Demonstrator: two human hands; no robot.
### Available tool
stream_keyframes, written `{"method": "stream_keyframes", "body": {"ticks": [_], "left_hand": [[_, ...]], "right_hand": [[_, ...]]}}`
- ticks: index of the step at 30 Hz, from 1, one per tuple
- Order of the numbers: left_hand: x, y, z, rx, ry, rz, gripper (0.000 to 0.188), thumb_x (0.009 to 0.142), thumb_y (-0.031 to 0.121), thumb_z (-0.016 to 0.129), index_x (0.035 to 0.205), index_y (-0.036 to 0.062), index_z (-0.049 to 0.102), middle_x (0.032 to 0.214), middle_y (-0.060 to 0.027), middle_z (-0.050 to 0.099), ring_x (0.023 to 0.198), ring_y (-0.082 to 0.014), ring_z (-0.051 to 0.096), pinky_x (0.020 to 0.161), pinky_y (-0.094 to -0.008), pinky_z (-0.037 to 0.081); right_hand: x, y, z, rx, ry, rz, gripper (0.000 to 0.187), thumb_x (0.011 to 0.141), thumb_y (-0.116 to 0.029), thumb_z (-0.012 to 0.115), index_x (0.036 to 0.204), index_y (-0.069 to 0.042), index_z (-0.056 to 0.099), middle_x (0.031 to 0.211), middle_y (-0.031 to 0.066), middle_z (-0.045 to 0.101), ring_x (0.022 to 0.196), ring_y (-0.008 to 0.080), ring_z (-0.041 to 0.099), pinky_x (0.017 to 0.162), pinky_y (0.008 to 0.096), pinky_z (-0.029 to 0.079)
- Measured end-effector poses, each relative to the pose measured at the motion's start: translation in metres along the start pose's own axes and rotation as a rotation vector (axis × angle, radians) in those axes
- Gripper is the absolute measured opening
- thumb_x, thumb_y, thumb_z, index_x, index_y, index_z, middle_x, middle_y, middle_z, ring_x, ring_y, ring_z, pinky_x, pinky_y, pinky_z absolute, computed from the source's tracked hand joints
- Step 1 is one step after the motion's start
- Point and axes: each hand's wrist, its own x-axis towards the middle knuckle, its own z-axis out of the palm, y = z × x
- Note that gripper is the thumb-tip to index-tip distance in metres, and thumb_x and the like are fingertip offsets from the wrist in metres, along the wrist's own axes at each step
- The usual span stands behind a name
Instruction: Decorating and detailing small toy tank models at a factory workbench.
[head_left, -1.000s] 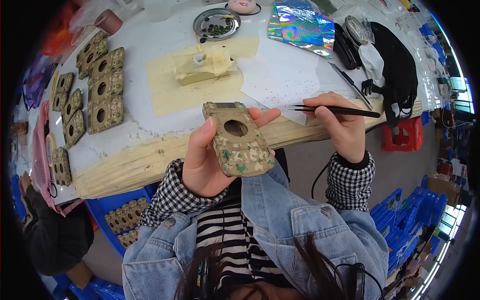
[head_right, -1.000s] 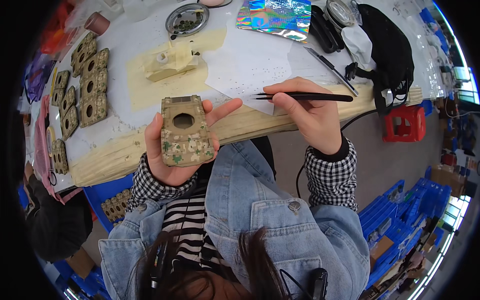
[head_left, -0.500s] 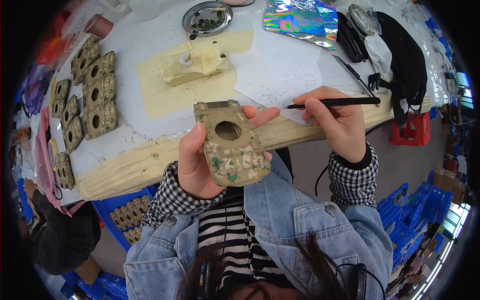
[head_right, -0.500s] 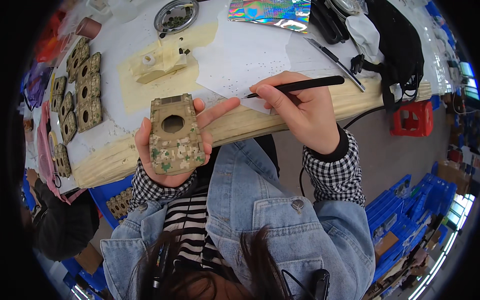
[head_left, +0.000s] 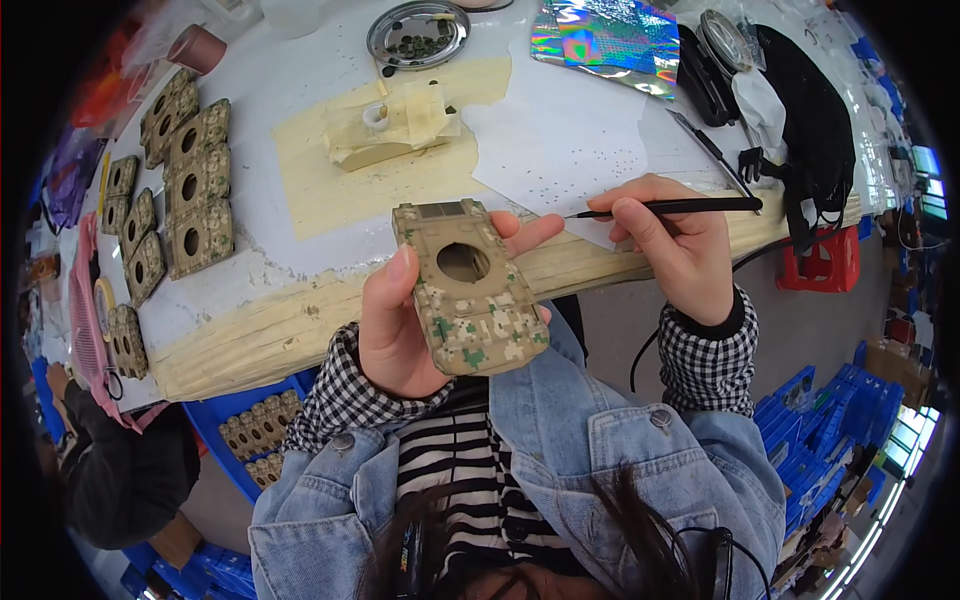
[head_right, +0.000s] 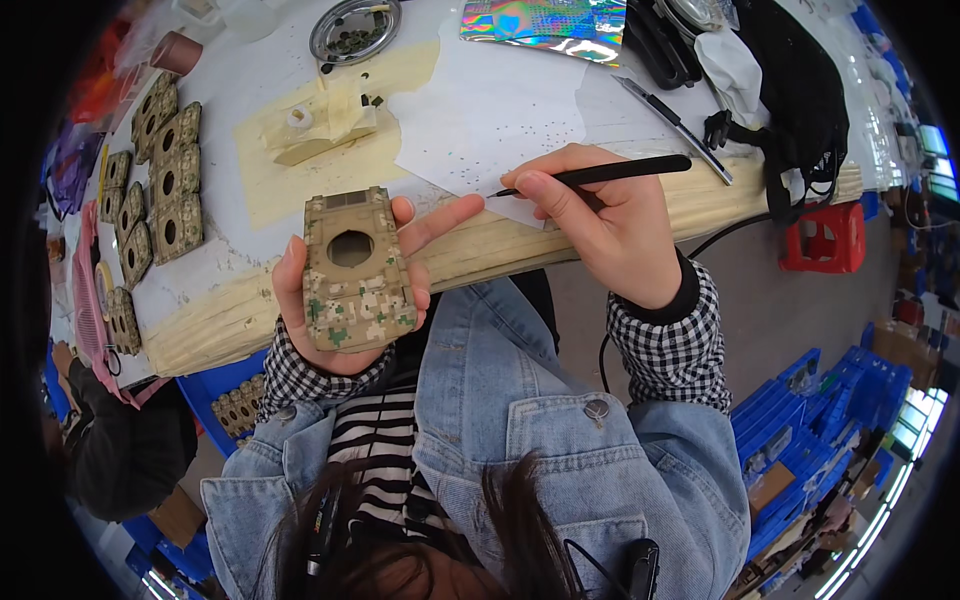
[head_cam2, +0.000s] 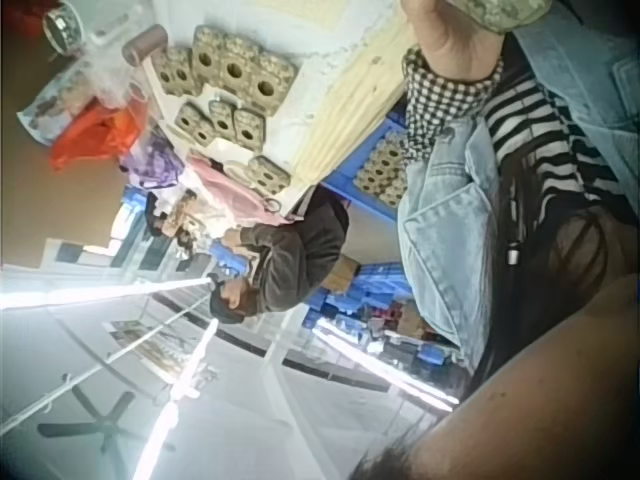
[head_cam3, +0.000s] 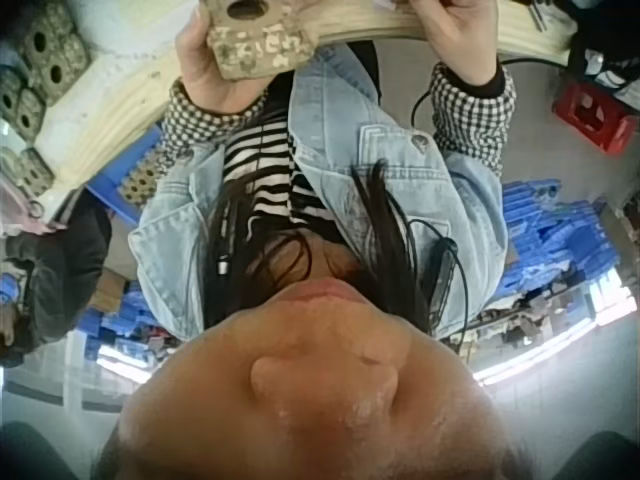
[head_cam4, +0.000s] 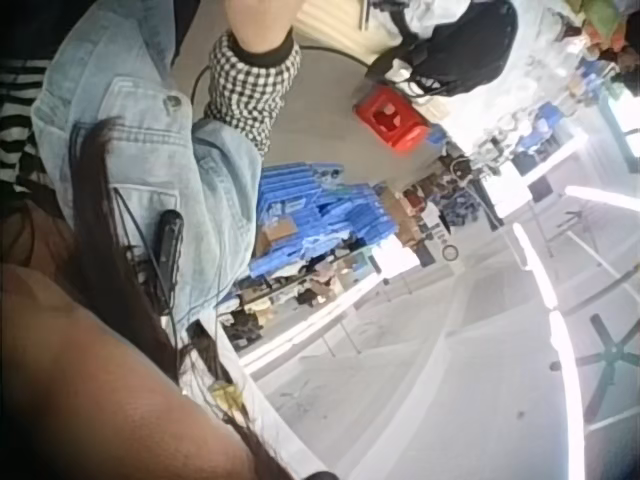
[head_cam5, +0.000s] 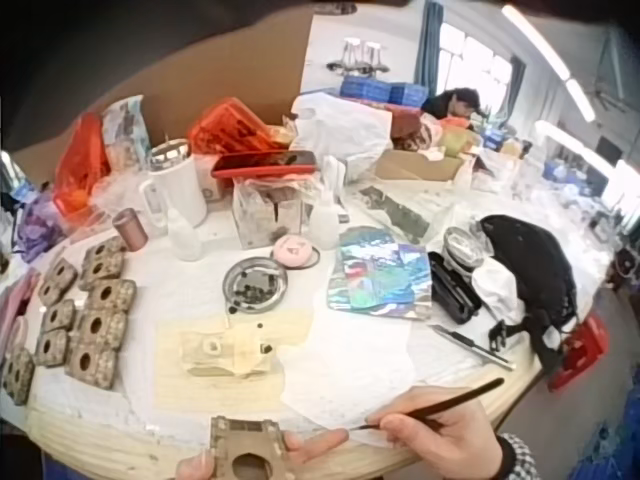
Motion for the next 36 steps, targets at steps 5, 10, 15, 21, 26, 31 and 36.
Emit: {"method": "stream_keyframes", "body": {"ticks": [5,10,15,21,26,31,36], "left_hand": [[0.0,0.002,-0.003,-0.026,-0.04,-0.024,0.073,0.084,0.057,0.043,0.127,-0.0028,0.044,0.132,-0.0373,0.033,0.098,-0.0359,0.061,0.063,-0.0343,0.058],[-0.001,0.001,-0.003,-0.033,-0.031,-0.025,0.073,0.085,0.057,0.043,0.127,-0.0022,0.043,0.133,-0.0343,0.034,0.099,-0.0361,0.06,0.064,-0.0347,0.058],[0.0,0.002,-0.004,-0.031,-0.05,-0.018,0.071,0.086,0.055,0.043,0.128,-0.002,0.043,0.133,-0.0305,0.036,0.103,-0.0365,0.058,0.064,-0.0351,0.058],[-0.002,0.004,-0.001,-0.012,-0.048,-0.046,0.071,0.087,0.055,0.043,0.13,-0.0019,0.04,0.134,-0.03,0.036,0.103,-0.0339,0.058,0.07,-0.0361,0.057],[-0.004,0.008,0.003,-0.105,-0.076,-0.122,0.074,0.09,0.056,0.038,0.135,-0.0022,0.032,0.133,-0.0288,0.038,0.1,-0.0296,0.059,0.081,-0.0362,0.054],[-0.007,0.014,-0.011,-0.373,-0.29,-0.237,0.064,0.095,0.049,0.032,0.134,-0.0024,0.032,0.132,-0.0174,0.044,0.119,-0.0309,0.048,0.093,-0.0452,0.05],[-0.014,0.014,-0.01,-0.371,-0.291,-0.131,0.062,0.096,0.049,0.03,0.133,0.0004,0.036,0.132,-0.0137,0.045,0.115,-0.0295,0.053,0.092,-0.0415,0.051]], "right_hand": [[0.0,0.0,0.0,0.008,-0.001,-0.003,0.017,0.09,-0.01,0.057,0.094,0.004,0.065,0.087,0.008,0.065,0.068,0.0103,0.056,0.061,0.0214,0.046],[0.0,-0.001,-0.001,0.003,-0.002,-0.009,0.018,0.091,-0.011,0.056,0.094,0.004,0.065,0.087,0.0082,0.065,0.067,0.01,0.056,0.061,0.021,0.045],[0.0,0.001,-0.001,0.05,0.038,0.0,0.019,0.092,-0.013,0.056,0.093,0.002,0.066,0.085,0.0063,0.065,0.067,0.0082,0.055,0.06,0.0201,0.044],[0.001,-0.006,-0.003,0.067,0.102,0.007,0.021,0.092,-0.017,0.056,0.094,0.0,0.067,0.082,0.0036,0.065,0.068,0.0058,0.055,0.059,0.0177,0.042],[0.002,-0.033,0.002,0.082,0.077,-0.164,0.02,0.092,-0.016,0.056,0.094,0.001,0.066,0.083,0.005,0.066,0.07,0.0073,0.056,0.06,0.019,0.043],[0.009,-0.067,0.015,0.003,-0.125,-0.399,0.028,0.094,-0.019,0.051,0.091,0.006,0.063,0.084,0.0136,0.062,0.072,0.0159,0.061,0.066,0.0251,0.048],[0.017,-0.084,0.034,0.088,-0.267,-0.474,0.027,0.094,-0.017,0.051,0.091,0.006,0.062,0.084,0.0145,0.061,0.073,0.0173,0.062,0.066,0.0261,0.051]]}}
